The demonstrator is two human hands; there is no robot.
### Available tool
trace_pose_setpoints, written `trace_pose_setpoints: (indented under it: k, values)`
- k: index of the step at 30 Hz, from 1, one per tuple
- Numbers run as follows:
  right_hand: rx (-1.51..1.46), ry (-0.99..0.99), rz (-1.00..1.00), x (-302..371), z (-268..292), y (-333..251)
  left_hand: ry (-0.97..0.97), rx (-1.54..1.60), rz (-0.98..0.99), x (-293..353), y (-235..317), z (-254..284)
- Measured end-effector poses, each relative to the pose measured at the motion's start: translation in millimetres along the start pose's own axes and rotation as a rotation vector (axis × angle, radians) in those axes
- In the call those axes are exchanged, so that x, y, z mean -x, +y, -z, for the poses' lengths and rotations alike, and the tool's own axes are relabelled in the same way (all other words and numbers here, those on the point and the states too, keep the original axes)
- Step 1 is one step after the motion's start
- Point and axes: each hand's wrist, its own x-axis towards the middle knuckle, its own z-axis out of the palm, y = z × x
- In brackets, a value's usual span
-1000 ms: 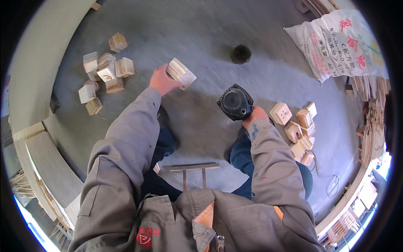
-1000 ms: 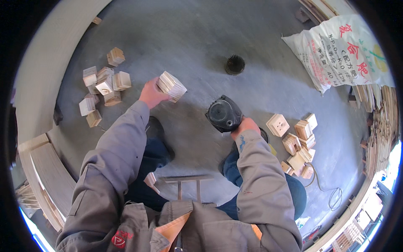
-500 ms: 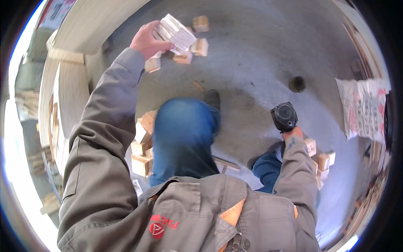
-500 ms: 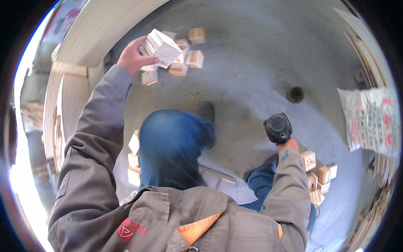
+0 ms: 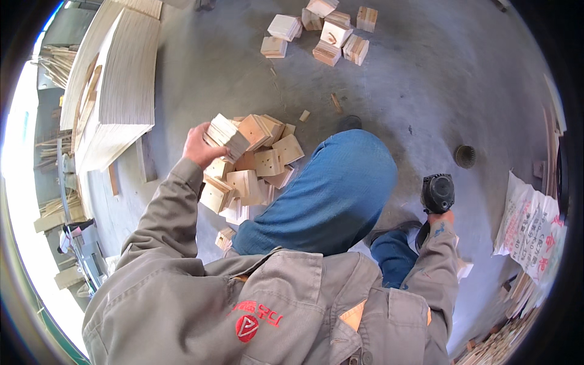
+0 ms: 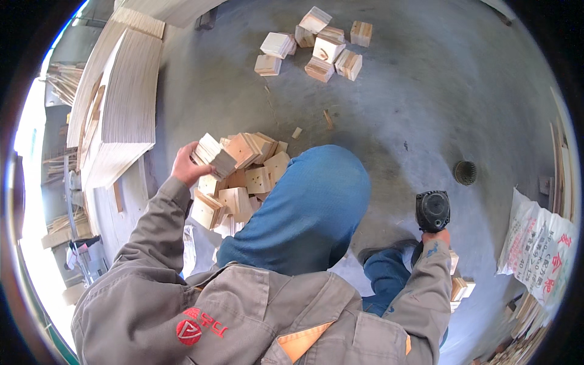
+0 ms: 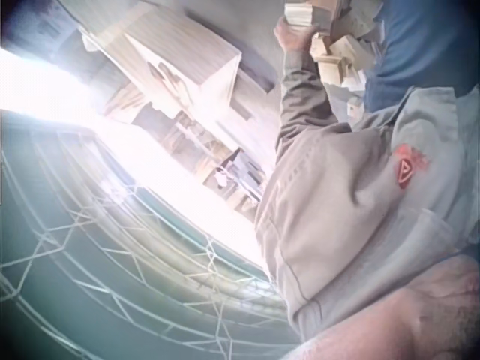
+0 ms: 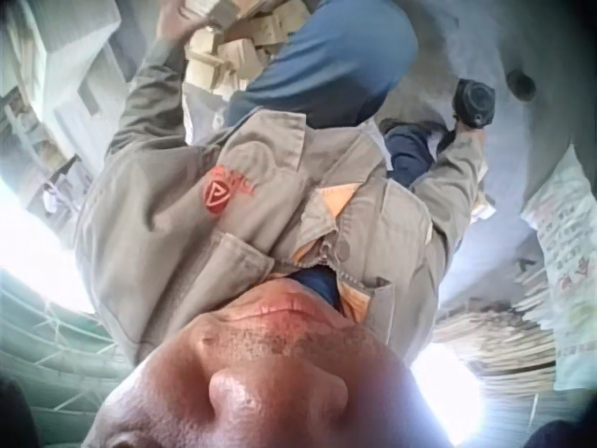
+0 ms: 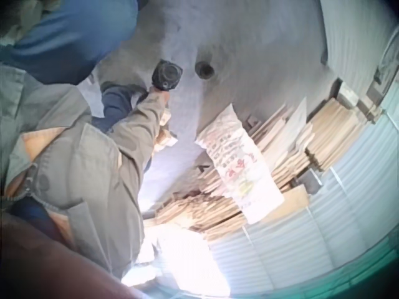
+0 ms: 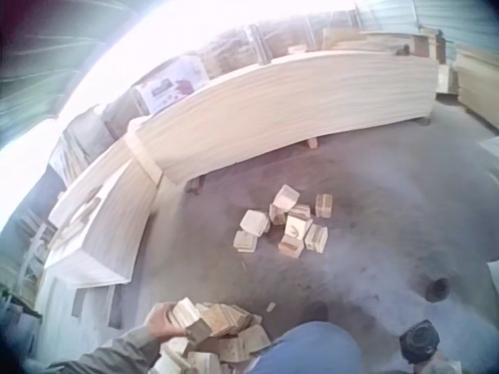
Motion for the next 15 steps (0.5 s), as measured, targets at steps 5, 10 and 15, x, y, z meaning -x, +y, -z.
trace_pose_setpoints:
  k: [5,10,15]
  values:
    - [0.015,0.064,0.037,-12.0,-0.4,9.6,-0.013,0.183,0.063,20.2,-41.5,-19.8]
    - [-0.034,-0.034,0.003,-1.2,7.6,-11.0,-0.076,-0.163,0.138,15.9,-30.8,3.1]
    - [-0.125,0.008,0.042,-38.8,-16.7,35.7,-0.204,-0.400,0.195,-16.2,-22.0,-3.0]
